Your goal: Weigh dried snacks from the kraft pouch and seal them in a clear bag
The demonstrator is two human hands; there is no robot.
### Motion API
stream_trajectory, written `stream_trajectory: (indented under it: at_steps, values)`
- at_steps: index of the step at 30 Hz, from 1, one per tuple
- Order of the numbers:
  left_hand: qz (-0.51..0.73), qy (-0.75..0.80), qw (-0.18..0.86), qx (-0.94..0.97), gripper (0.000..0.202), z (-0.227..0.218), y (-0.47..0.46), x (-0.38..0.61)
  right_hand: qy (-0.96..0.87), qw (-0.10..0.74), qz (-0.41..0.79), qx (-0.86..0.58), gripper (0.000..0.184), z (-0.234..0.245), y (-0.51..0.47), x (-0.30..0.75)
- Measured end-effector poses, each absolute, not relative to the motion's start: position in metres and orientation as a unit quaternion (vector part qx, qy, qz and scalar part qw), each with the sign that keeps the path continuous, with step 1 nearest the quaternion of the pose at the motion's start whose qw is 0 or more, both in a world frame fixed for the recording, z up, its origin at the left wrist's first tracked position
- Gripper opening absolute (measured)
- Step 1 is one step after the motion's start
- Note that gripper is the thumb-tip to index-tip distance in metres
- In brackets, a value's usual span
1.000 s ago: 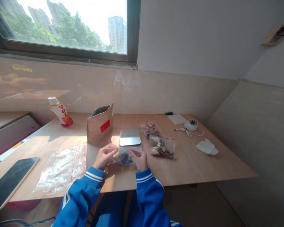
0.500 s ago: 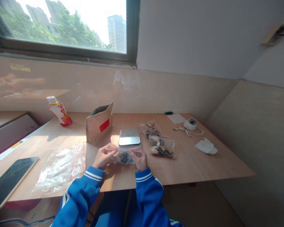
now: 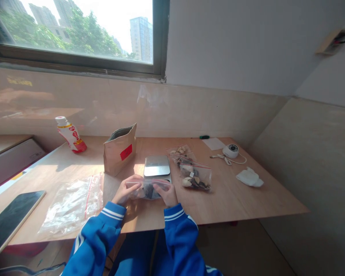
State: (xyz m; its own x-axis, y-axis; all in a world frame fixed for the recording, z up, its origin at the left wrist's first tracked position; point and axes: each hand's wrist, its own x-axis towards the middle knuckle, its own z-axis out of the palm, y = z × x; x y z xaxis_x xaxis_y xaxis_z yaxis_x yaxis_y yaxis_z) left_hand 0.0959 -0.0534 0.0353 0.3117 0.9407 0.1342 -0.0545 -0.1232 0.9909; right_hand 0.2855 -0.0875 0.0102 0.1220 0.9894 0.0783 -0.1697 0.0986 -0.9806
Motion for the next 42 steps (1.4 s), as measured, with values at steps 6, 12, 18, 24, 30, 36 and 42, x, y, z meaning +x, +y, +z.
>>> stream_trajectory:
  at_steps: [6,12,18,24,30,36,42]
  values:
    - [0.469,0.353,0.549,0.595,0.03,0.0374,-0.0546,0.0986,-0.428,0.607,0.439,-0.506,0.034,0.0153,-0.0882,0.2826]
    - [0.486,0.35,0.541,0.591,0.028,0.0349,-0.053,0.0979,-0.445,0.602,0.43,-0.505,0.032,0.0186,-0.0906,0.2826]
    - [0.492,0.38,0.513,0.592,0.026,0.0314,-0.0513,0.0964,-0.451,0.598,0.437,-0.498,0.033,0.0166,-0.0901,0.2842]
    - [0.495,0.378,0.524,0.581,0.027,0.0316,-0.0521,0.0968,-0.47,0.599,0.421,-0.492,0.034,0.0136,-0.0894,0.2829]
    - [0.439,0.316,0.577,0.613,0.034,0.0337,-0.0514,0.0981,-0.464,0.601,0.41,-0.506,0.028,0.0093,-0.0885,0.2833]
    - [0.439,0.367,0.546,0.612,0.031,0.0331,-0.053,0.0995,-0.471,0.605,0.395,-0.506,0.025,0.0117,-0.09,0.2821]
    - [0.454,0.396,0.51,0.614,0.029,0.0347,-0.0537,0.0991,-0.482,0.604,0.38,-0.509,0.022,0.0125,-0.0911,0.2803]
